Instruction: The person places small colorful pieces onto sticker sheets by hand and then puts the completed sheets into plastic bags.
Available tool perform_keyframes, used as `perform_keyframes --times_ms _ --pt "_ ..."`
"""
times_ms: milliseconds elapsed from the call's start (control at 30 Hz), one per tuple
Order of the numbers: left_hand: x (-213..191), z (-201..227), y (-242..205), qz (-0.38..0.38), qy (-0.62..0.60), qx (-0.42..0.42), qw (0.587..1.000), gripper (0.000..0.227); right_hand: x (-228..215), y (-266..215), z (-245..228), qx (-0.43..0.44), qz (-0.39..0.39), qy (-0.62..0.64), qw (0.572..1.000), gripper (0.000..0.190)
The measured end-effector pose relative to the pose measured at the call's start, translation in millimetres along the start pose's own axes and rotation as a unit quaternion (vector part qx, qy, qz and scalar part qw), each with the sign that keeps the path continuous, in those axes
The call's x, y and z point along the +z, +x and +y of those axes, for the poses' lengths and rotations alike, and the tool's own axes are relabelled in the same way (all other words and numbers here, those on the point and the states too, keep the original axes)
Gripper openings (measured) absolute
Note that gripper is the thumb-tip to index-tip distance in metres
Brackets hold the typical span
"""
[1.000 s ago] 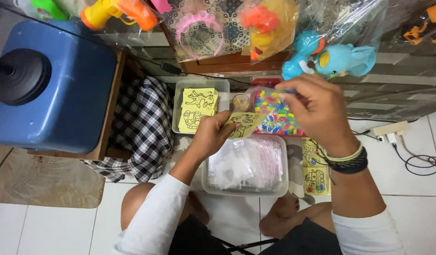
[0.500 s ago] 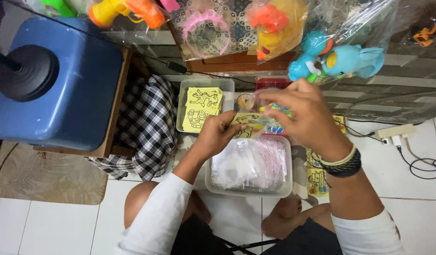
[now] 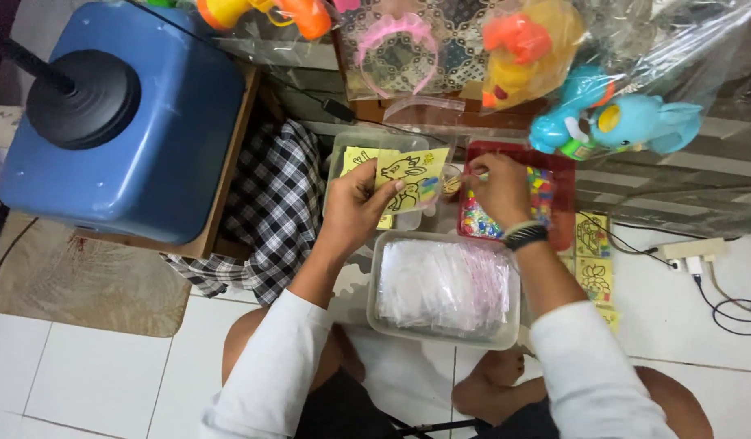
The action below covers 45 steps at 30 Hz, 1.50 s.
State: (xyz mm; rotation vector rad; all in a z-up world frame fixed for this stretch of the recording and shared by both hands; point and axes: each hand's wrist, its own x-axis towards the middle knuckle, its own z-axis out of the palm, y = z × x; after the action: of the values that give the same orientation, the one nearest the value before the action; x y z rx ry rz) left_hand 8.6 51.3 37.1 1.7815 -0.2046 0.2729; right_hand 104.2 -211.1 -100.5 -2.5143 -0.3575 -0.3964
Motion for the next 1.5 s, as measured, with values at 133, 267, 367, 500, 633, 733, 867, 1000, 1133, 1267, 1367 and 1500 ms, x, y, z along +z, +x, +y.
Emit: perform_keyframes --times_ms 133,267,367,500,633,733,867,1000,1133,1267,1367,1500 --pt "-4.6 -19.1 0.1 0.009 0.028 0.008 1.000 0.015 59.5 13.8 22.2 0.091 -0.073 -0.033 0.993 0.028" --pt "-7.7 -32.5 0.8 0.020 0.037 0.000 0.999 0.016 64.7 14.5 2.4 0.091 -0.024 -0.120 0.988 0.017" --pt "-7.9 -20.7 0.7 0.024 0.022 -0.005 0.999 0.012 77.7 10.6 -5.9 0.114 -0.035 -0.179 0.977 0.023" --pt "-4.5 -29.4 2.7 0.019 0.018 0.004 1.000 0.008 102.5 7.7 12.8 0.141 -0.040 -0.197 0.969 0.040" --pt "-6.8 -29.7 3.4 0.022 0.030 0.016 0.999 0.011 60.0 6.3 12.1 0.151 -0.001 -0.108 0.983 0.021" --pt "-6.6 -26.9 2.6 0.014 0.024 0.023 0.999 0.010 -0.7 1.9 -1.4 0.108 0.031 0.110 0.988 0.009" --pt "-0.9 -15.3 -1.5 -0.018 0.030 0.011 0.999 0.009 -99.5 1.7 -54.5 0.091 0.029 0.335 0.938 0.019" --pt "12.0 -6.2 -5.0 -0.052 0.059 0.024 0.997 0.018 -171.5 -12.9 -116.7 -0.011 0.096 0.367 0.925 0.040" --pt "27.7 -4.3 -6.6 -0.078 0.090 0.033 0.992 0.009 -188.5 -24.9 -126.9 -0.063 0.116 0.351 0.927 0.038" --pt "38.5 -7.0 -8.9 -0.107 0.093 0.044 0.989 0.010 -188.5 -26.7 -137.2 -0.072 0.142 0.269 0.950 0.021" --pt "42.5 -7.2 -9.5 -0.120 0.094 0.051 0.987 0.015 -183.8 -25.1 -136.8 -0.053 0.141 0.237 0.960 0.015" --pt "44.7 -6.3 -11.5 -0.130 0.088 0.036 0.987 0.009 -175.1 -25.0 -131.1 -0.059 0.099 0.178 0.977 0.015"
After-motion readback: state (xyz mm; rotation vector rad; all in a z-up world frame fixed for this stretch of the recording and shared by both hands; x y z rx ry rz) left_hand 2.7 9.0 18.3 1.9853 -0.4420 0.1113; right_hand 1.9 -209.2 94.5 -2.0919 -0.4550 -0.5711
